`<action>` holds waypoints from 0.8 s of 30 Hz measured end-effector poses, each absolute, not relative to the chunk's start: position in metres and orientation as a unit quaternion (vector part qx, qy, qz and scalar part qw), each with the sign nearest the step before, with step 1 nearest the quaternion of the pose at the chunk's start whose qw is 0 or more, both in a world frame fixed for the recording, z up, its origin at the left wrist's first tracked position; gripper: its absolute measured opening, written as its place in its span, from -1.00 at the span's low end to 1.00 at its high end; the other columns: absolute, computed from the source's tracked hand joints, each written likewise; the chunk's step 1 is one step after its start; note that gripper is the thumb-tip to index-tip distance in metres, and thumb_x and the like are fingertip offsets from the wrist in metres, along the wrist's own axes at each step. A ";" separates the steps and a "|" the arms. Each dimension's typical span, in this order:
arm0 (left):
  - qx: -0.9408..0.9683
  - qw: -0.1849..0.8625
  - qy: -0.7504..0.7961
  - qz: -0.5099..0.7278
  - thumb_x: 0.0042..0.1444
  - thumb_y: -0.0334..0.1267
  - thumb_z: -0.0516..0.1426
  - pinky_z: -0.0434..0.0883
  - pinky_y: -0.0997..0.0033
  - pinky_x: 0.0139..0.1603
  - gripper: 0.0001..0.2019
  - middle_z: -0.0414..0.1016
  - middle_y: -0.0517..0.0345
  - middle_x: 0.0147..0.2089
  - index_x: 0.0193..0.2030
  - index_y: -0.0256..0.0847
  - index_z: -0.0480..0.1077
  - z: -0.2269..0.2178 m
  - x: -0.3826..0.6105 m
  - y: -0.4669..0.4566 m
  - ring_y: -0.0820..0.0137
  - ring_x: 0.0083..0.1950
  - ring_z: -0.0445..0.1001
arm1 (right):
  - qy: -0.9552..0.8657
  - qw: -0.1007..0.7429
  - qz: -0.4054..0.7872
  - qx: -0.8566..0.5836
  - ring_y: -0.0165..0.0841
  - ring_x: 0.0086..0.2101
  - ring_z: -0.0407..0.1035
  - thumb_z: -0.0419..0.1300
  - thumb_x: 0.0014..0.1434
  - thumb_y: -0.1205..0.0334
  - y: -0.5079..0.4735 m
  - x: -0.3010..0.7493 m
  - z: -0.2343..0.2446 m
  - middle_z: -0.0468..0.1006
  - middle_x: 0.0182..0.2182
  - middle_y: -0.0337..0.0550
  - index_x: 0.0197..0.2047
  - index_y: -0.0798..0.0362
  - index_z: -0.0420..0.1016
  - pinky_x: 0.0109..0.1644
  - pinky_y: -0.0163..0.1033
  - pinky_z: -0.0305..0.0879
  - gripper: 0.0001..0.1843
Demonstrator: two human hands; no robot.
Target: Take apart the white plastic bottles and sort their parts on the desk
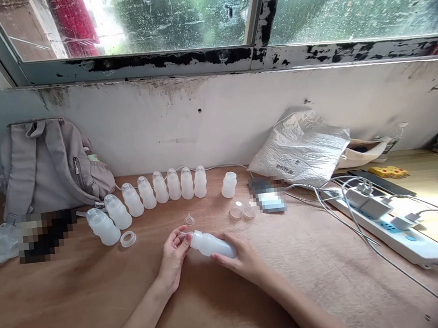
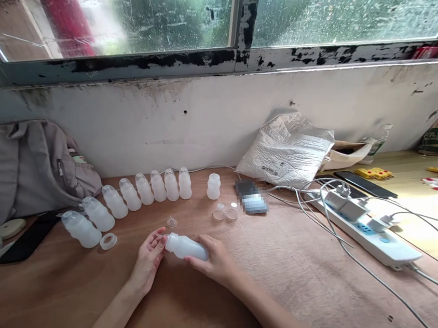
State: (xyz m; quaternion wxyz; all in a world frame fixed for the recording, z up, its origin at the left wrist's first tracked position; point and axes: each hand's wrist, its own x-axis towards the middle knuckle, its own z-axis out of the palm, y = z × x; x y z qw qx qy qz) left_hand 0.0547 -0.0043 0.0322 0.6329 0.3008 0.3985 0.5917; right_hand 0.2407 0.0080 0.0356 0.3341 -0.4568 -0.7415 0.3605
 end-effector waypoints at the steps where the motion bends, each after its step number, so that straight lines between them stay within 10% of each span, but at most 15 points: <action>1: 0.304 0.628 0.403 0.592 -0.11 -0.26 0.22 0.26 0.39 -0.08 -0.60 0.47 0.09 -0.26 -0.08 -0.20 0.30 0.033 0.054 -0.005 0.35 -0.14 0.40 | -0.731 0.332 0.383 -0.457 -0.36 -0.41 0.31 0.19 -0.06 0.02 0.007 0.240 0.036 0.45 -0.43 -0.20 -0.26 0.09 0.43 -0.36 -0.31 0.22 -0.65; 15: 0.341 0.677 0.304 0.577 -0.20 -0.28 0.28 0.30 0.42 -0.12 -0.55 0.38 -0.03 -0.03 -0.11 -0.20 0.29 0.039 0.057 -0.017 0.27 -0.05 0.36 | -0.428 0.239 0.761 -0.425 -0.52 -0.72 0.09 -0.11 0.04 -0.19 -0.004 0.231 0.039 0.35 -0.64 -0.18 -0.29 0.16 0.35 -0.73 -0.44 -0.19 -0.44; 24: 0.249 0.660 0.382 0.597 -0.12 -0.06 0.19 0.34 0.34 -0.18 -0.56 0.43 -0.08 -0.14 -0.12 -0.24 0.30 0.036 0.076 -0.019 0.21 -0.05 0.38 | -0.736 0.325 0.384 -0.453 -0.40 -0.51 0.22 0.19 -0.10 0.06 -0.029 0.207 0.034 0.36 -0.52 -0.25 -0.33 0.07 0.31 -0.43 -0.31 0.14 -0.70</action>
